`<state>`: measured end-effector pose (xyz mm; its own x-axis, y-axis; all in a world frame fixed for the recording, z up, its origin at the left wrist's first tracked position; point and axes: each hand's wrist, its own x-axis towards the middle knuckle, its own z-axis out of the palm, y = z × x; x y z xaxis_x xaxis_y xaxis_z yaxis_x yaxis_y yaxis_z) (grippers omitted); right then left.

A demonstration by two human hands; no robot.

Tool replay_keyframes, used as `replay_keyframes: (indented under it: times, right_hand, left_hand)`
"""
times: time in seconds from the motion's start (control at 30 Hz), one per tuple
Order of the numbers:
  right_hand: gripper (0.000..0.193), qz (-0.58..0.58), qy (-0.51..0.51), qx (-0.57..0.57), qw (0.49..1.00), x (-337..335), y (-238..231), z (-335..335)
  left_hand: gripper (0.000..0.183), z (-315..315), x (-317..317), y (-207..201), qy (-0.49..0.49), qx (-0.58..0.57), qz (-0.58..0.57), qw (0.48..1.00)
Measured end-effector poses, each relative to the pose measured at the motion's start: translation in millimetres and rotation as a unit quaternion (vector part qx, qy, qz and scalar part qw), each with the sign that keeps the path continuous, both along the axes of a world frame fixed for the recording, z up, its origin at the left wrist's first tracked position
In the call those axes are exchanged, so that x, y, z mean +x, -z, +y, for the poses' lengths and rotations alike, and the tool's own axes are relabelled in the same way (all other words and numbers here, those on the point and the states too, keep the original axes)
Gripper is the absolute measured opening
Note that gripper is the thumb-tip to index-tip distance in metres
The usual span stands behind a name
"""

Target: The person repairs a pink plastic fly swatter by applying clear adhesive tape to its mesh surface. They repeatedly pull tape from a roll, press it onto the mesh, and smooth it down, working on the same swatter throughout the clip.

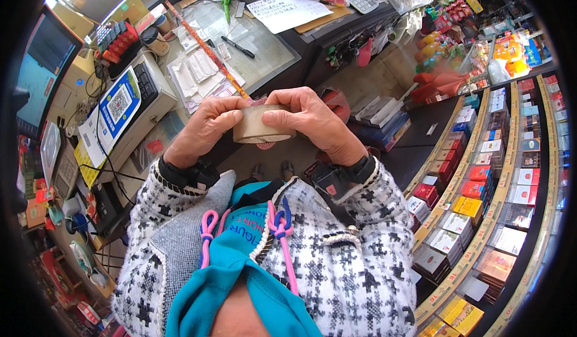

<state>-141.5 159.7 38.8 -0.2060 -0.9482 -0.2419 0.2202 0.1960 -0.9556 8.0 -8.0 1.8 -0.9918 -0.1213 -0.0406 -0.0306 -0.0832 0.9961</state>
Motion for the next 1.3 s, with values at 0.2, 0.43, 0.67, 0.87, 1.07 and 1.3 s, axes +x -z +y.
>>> replay_keyframes:
  times: [0.2,0.43,0.67,0.87,1.07,1.3]
  right_hand:
    - [0.029,0.003,-0.013,-0.003,1.000,-2,-2,-2]
    - [0.026,0.020,-0.022,-0.007,1.000,-1,-3,-9]
    - [0.025,-0.017,-0.049,-0.013,0.999,-1,-3,-11]
    - [0.027,-0.085,-0.043,-0.054,0.994,-6,9,-12]
    - [0.030,-0.119,-0.070,-0.059,0.989,-8,15,-5]
    - [0.032,-0.136,-0.065,-0.091,0.984,-5,24,-2]
  left_hand:
    - [0.025,2,4,-3,-0.006,0.021,-0.019,1.000]
    - [0.023,1,8,2,-0.007,0.111,-0.016,0.994]
    - [0.023,3,10,7,-0.023,0.192,-0.008,0.981]
    - [0.028,5,15,1,-0.012,0.195,0.025,0.980]
    - [0.034,0,22,20,0.007,0.251,0.076,0.965]
    - [0.027,6,20,41,0.004,0.412,0.129,0.902]
